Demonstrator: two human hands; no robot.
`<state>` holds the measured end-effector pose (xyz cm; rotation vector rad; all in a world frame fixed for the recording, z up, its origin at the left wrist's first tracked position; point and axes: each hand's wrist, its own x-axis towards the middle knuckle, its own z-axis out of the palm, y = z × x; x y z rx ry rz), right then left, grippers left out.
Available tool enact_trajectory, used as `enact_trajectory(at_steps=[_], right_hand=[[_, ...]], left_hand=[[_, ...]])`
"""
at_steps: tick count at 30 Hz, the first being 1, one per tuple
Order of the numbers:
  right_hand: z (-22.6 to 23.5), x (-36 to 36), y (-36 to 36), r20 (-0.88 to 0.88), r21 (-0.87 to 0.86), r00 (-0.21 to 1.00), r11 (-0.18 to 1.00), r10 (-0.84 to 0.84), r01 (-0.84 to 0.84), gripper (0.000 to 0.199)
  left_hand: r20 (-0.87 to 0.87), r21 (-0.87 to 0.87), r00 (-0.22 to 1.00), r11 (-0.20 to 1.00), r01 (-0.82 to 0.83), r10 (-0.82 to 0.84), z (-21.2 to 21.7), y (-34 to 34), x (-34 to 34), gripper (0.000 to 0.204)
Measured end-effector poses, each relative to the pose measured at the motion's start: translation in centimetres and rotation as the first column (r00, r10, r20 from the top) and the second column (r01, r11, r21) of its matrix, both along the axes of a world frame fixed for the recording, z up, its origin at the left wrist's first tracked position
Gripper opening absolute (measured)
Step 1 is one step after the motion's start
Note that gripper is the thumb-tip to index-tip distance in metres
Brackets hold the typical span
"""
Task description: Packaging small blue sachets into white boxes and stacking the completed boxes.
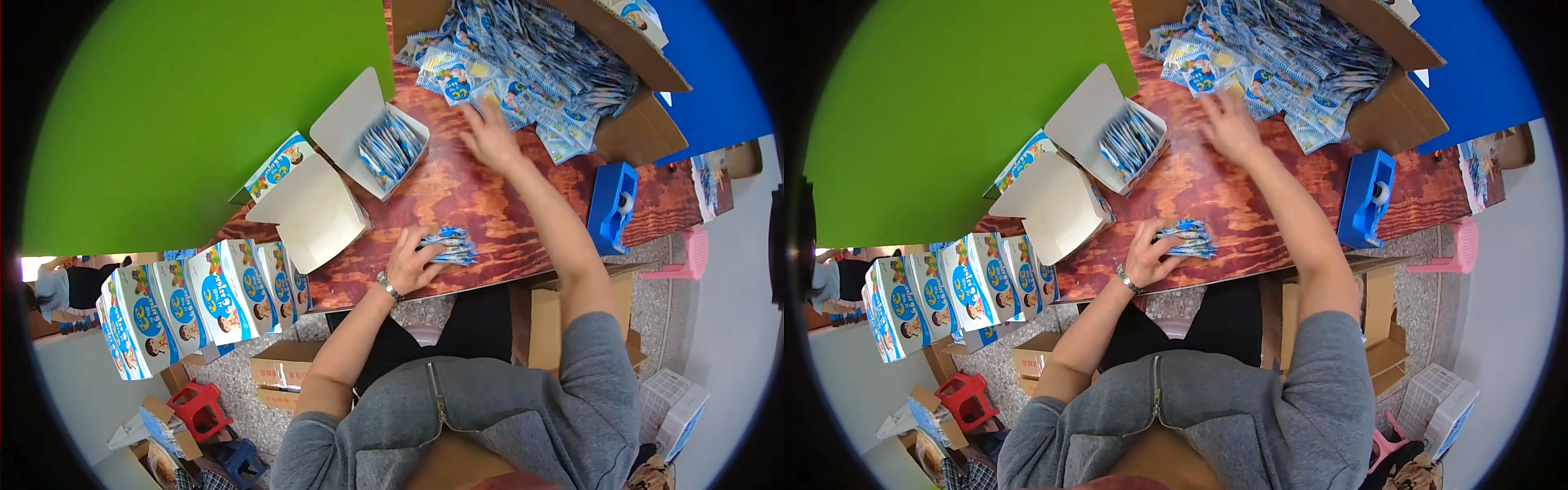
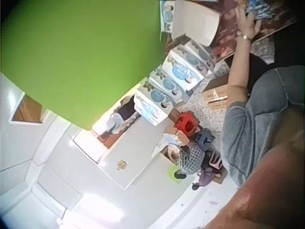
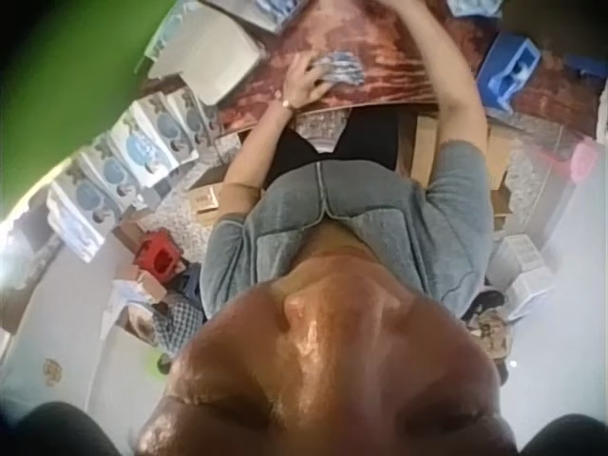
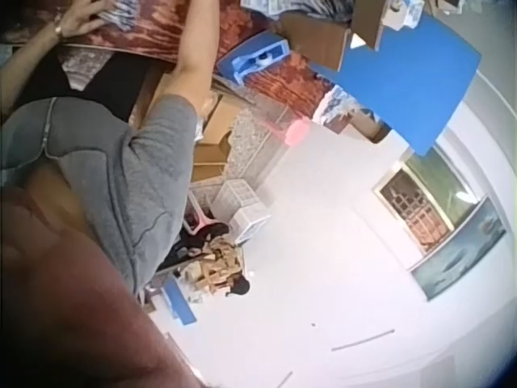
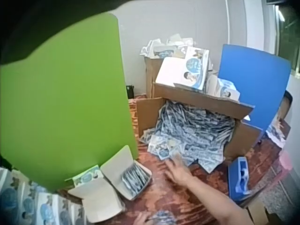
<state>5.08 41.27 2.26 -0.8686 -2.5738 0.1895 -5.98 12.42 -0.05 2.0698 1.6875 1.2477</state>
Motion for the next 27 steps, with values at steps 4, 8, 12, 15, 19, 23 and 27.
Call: enact_trajectory(at_steps=[4, 8, 12, 15, 19, 23, 27], right_hand=[[-3.2, 0.8, 3.9, 0.347, -0.017, 0.920, 0.980, -0.179, 0.197, 0.062], [-3.8, 3.7, 0.8, 0.334, -0.132, 0.941, 0.986, -0.057, 0.106, 0.058], [-1.7, 6.8, -6.3, 0.348, -0.165, 0.932, 0.985, 0.101, -0.045, 0.055], [-0.6, 8.8, -9.2, 0.354, -0.230, 0.889, 0.948, 0.290, -0.218, 0.051], [-1.2, 9.0, -7.0, -0.026, -0.140, 0.970, 0.962, -0.241, 0.235, 0.046], [-1.7, 8.6, -3.9, 0.223, -0.226, 0.824, 0.795, -0.521, 0.563, 0.053], [0.1, 8.7, -4.9, 0.016, -0.008, 0.897, 0.897, -0.442, 0.442, 0.032]], left_hand=[[0.040, -0.024, 0.999, 1.000, 0.015, -0.014, 0.2, 0.2, 0.1, 0.034], [0.055, 0.009, 0.998, 1.000, 0.028, -0.029, 0.2, 0.1, 0.1, 0.036], [0.057, 0.031, 0.997, 0.999, 0.043, -0.045, 0.0, -0.7, 0.3, 0.036], [0.050, 0.005, 0.998, 0.999, 0.044, -0.044, -0.2, -1.6, 0.5, 0.035], [0.034, -0.017, 0.999, 0.999, 0.038, -0.038, 0.0, -2.2, 0.7, 0.036], [0.069, -0.037, 0.997, 0.999, 0.026, -0.024, 0.1, -2.3, 0.8, 0.060], [0.116, -0.077, 0.993, 0.997, -0.007, 0.016, -0.4, -2.4, 0.7, 0.071]])
